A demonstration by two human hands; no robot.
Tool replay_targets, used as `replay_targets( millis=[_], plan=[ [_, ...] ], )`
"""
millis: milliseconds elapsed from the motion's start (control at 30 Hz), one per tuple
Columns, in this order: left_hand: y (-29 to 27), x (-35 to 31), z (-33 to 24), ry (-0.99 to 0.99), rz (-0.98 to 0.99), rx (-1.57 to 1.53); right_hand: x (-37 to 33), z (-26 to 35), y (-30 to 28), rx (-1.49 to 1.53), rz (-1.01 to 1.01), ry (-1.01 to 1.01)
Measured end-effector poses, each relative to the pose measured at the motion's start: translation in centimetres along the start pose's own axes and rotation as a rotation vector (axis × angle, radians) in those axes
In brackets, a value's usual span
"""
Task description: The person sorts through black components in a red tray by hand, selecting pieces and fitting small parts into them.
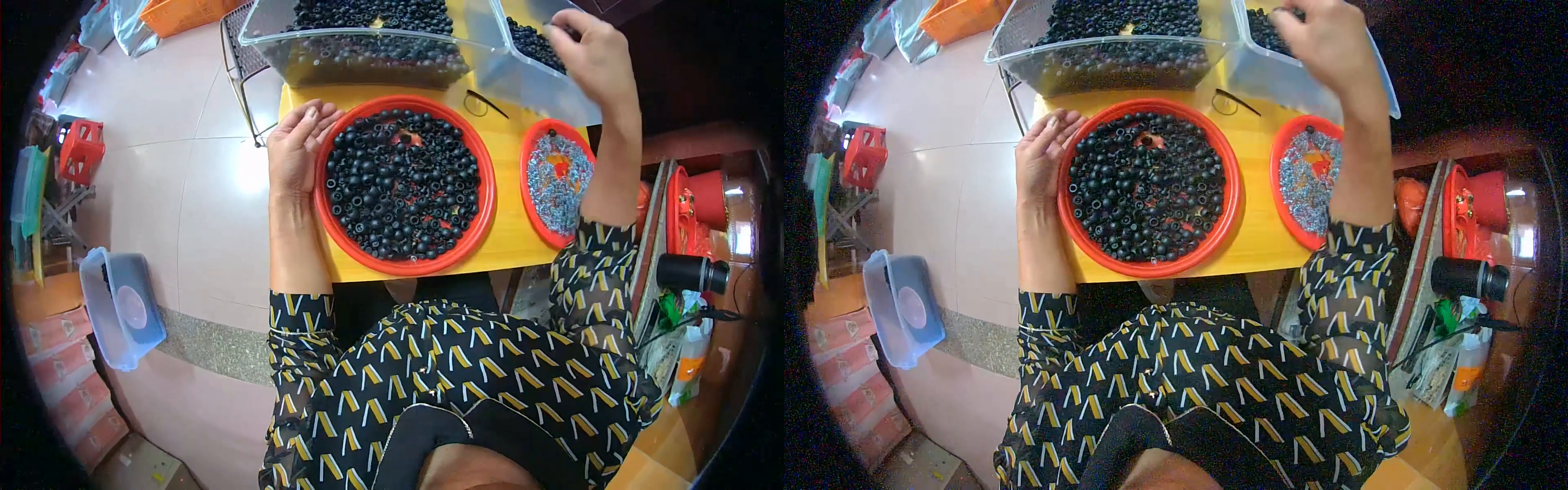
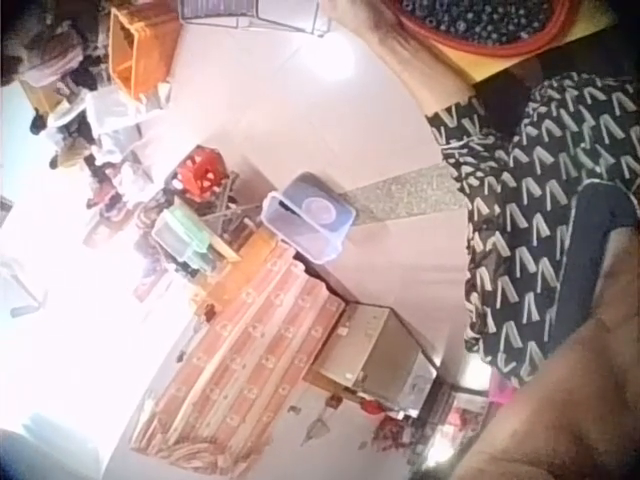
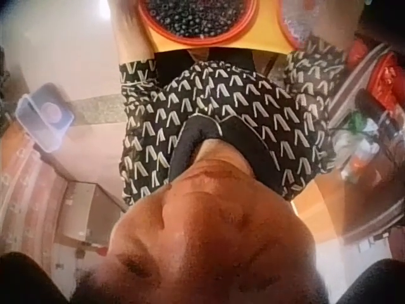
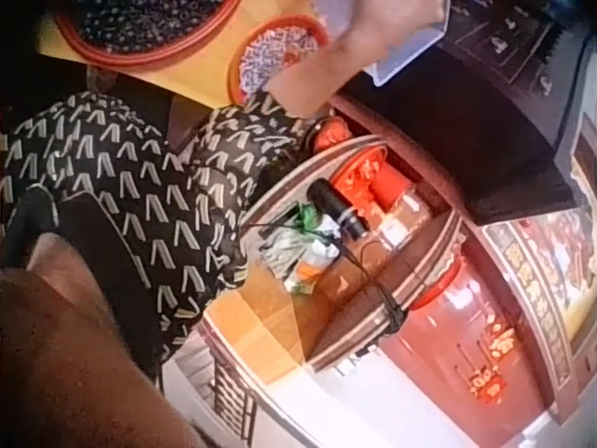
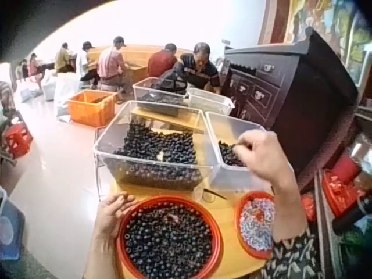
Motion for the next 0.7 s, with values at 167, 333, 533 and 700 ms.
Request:
replay_targets(
  millis=[167,333,533,700],
  plan=[
    [0.3,0.3,0.1,0.001,0.020,0.012,-1.2,0.8,0.0,-0.250,-0.229,-0.310],
    [0.0,0.3,0.3,-0.007,0.025,0.015,-5.8,8.2,6.5,0.426,0.072,-0.271],
    [0.3,0.3,0.3,-0.007,0.005,0.007,-6.2,6.9,12.0,0.311,0.226,-0.269],
    [0.3,0.2,0.2,-0.009,0.016,-0.009,-6.5,7.9,13.0,0.152,0.364,-0.275]
  ],
)
Point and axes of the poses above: each hand's wrist, its own x-axis towards the middle knuckle, its own y-axis out of the palm, z = x × y, the point moved 2 cm from there along x, towards the middle knuckle
